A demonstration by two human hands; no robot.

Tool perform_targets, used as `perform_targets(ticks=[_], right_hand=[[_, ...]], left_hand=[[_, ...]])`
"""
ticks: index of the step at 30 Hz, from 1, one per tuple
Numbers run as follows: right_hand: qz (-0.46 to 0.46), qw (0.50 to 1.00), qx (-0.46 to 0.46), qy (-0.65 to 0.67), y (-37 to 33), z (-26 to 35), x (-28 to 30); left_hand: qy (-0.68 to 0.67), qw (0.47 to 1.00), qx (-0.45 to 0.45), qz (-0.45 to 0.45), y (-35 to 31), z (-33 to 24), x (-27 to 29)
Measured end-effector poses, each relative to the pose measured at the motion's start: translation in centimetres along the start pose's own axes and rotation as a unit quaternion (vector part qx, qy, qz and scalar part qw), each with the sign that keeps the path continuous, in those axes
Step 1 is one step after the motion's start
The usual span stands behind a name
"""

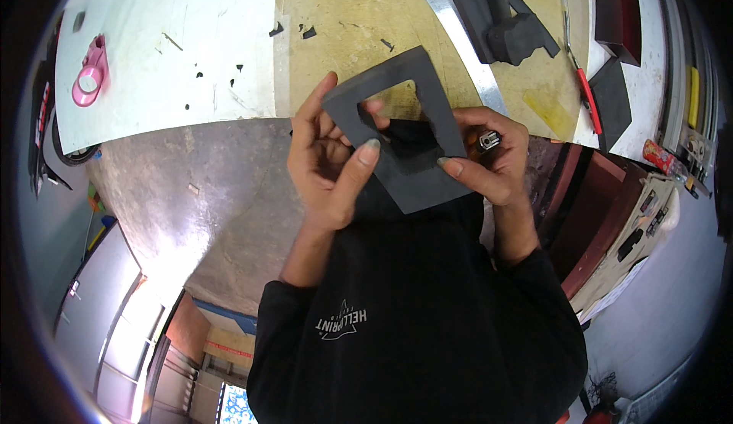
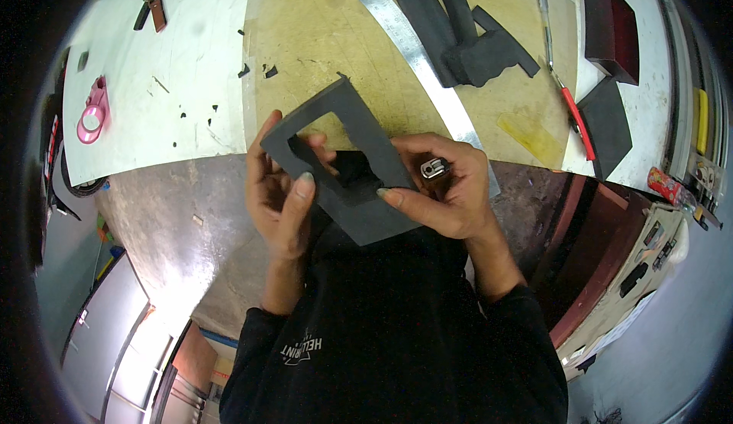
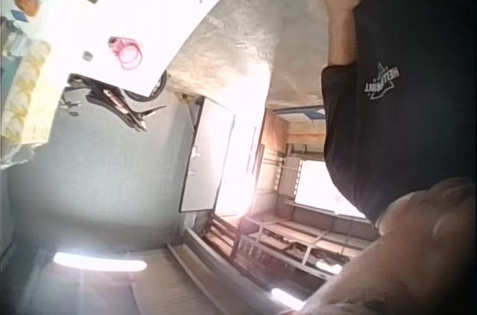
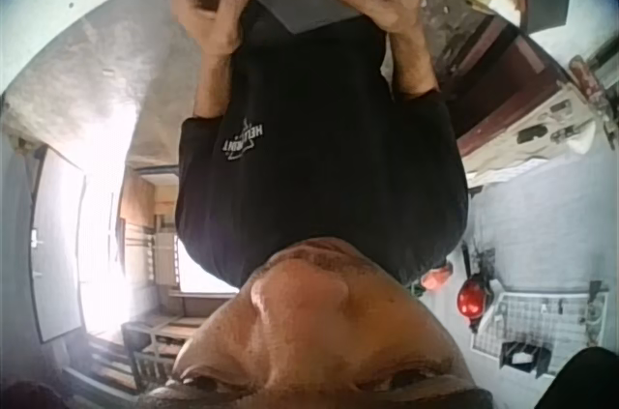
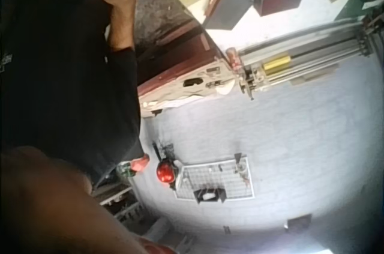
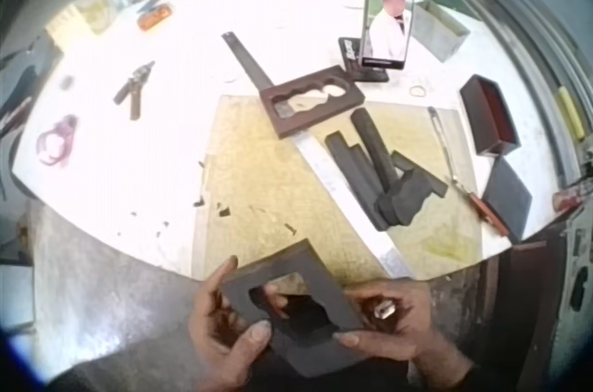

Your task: The person uses a red utility knife to trim and refine the edges of a rectangular hole cut into a black foam sheet. They repeatedly rotate the foam piece to access different sides and use a lighter to briefly heat the cut edges.

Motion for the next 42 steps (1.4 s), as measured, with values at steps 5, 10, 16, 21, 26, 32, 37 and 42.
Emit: perform_targets(ticks=[5,10,16,21,26,32,37,42], right_hand=[[0.002,1.0,-0.017,-0.009,0.4,0.1,0.9],[-0.074,0.993,-0.008,0.088,0.9,0.7,1.2],[-0.135,0.976,-0.056,0.163,0.7,0.2,0.8],[-0.171,0.974,-0.071,0.13,0.3,0.1,0.1],[-0.126,0.981,0.004,0.145,0.0,-0.3,0.2],[-0.097,0.989,-0.022,0.112,0.9,-0.4,1.0],[-0.187,0.961,0.078,-0.187,1.5,2.4,2.3],[-0.233,0.759,0.244,-0.557,3.0,4.8,6.1]], left_hand=[[-0.016,0.998,0.029,0.061,1.1,-0.1,1.4],[-0.018,0.998,0.002,0.057,1.1,-0.1,1.8],[0.011,0.999,-0.048,-0.007,0.5,0.3,1.8],[-0.022,0.999,-0.009,-0.029,-0.7,1.6,1.2],[-0.051,0.999,-0.007,-0.008,-0.2,1.5,1.3],[-0.065,0.998,-0.007,0.016,-0.4,1.1,1.5],[-0.039,0.998,0.004,-0.042,-0.2,1.5,2.5],[0.004,0.996,0.055,-0.063,0.0,0.8,2.7]])
Point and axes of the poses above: each hand's wrist, its own y-axis towards the middle knuckle, its own x-axis out of the back of the hand, z = x × y, the point moved 5 cm from there along y, towards the middle knuckle, and after that the axes turned 11 degrees about -z, right-handed, at the moved point
